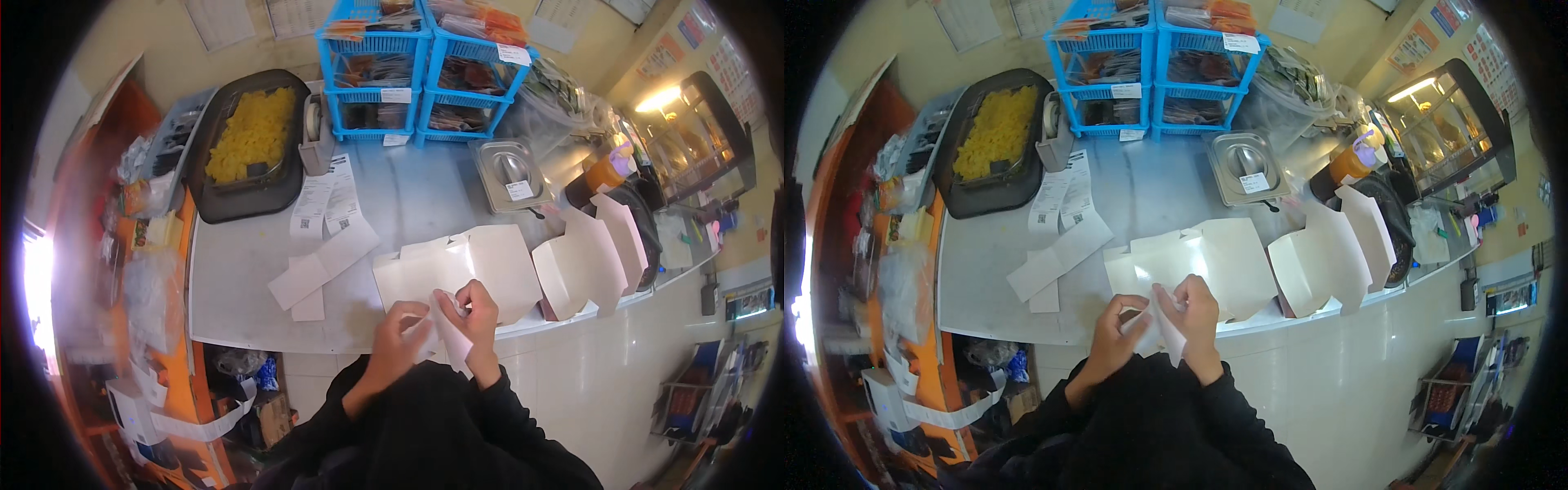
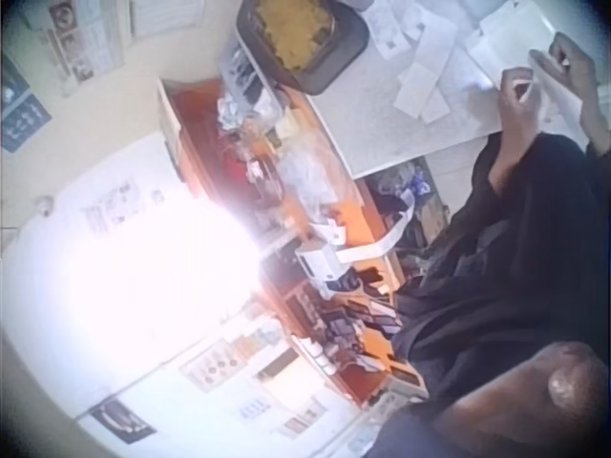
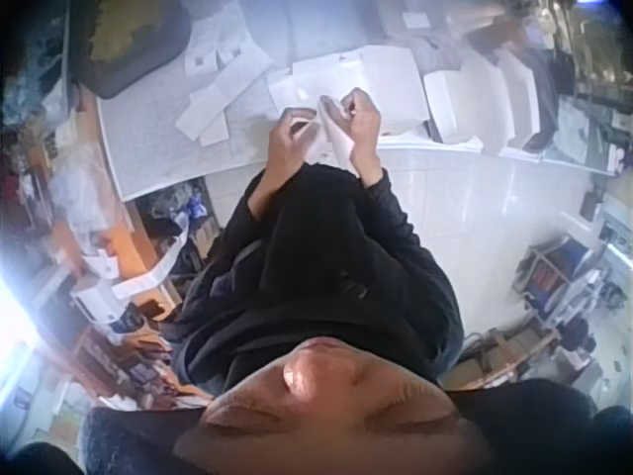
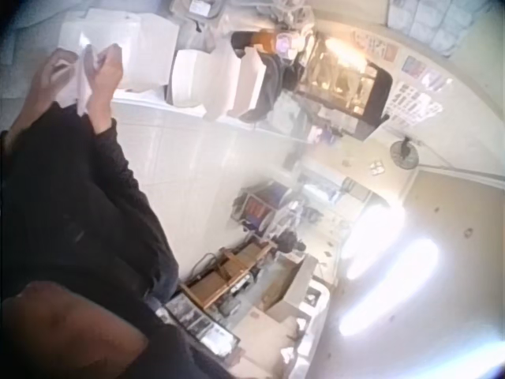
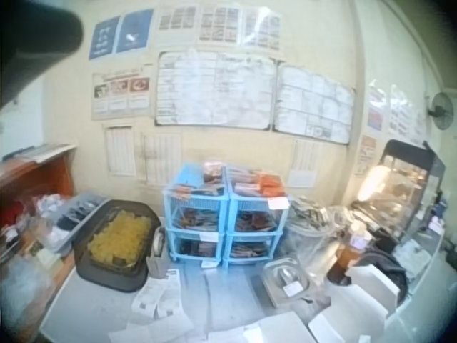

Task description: The person retrieves a stack of flat-packed food boxes from a shelf and moves to a counter. They unfold the boxes, insert a paper liner into one, and fold the flaps to assemble the container. The person then places a receipt inside the box and closes the lid.

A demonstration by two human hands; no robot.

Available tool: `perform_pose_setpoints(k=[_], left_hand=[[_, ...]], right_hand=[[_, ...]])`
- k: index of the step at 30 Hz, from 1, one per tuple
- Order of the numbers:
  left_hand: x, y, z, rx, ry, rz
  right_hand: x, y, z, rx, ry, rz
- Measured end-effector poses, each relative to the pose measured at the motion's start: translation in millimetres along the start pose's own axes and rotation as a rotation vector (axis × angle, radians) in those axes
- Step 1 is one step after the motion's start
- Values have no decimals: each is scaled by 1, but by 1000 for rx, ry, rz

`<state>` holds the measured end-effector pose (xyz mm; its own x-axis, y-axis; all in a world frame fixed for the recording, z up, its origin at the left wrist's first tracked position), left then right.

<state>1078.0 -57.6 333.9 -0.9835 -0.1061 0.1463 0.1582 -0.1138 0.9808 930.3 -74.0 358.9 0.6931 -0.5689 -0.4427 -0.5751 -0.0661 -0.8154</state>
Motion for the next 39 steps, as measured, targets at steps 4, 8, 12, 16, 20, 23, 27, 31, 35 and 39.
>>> perform_pose_setpoints(k=[4, 8, 12, 16, 20, 23, 27, 31, 35, 39], left_hand=[[-39, -1, -24, -235, 26, -23], [-59, 2, -36, -65, 108, 8], [-67, 13, -49, 166, 159, 110], [-77, 35, -54, 532, 149, -533], [-45, 54, -39, 651, 237, -595], [-13, 27, -30, 0, 143, 61], [5, 18, -38, -64, 140, 180], [-10, 9, -45, -92, -40, 196], [11, -5, -31, -344, -183, 226], [14, -11, -24, -346, -290, 58]], right_hand=[[-5, 4, -12, 470, -154, -427], [-8, 7, -22, 518, -304, -545], [-14, 10, -29, 211, -475, -352], [-17, 10, -30, 144, -563, -259], [-9, -24, -32, 45, -277, -66], [3, -27, -19, -116, -201, -168], [9, -17, -23, -10, -180, -340], [5, 17, -25, 361, -131, -660], [-7, 20, -20, 471, -240, -903], [-17, 59, -16, 328, -190, -521]])
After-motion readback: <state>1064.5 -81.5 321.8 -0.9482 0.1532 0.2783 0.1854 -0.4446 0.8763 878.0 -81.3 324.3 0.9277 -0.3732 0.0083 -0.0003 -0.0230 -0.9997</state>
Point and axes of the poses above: each hand's wrist, its own z-axis away from the middle knuckle, its own x-axis out of the palm, y = z × x, the point moved 3 cm from there along -z, towards the middle knuckle, and after that the axes turned 14 degrees about y, right-handed, at the moved point
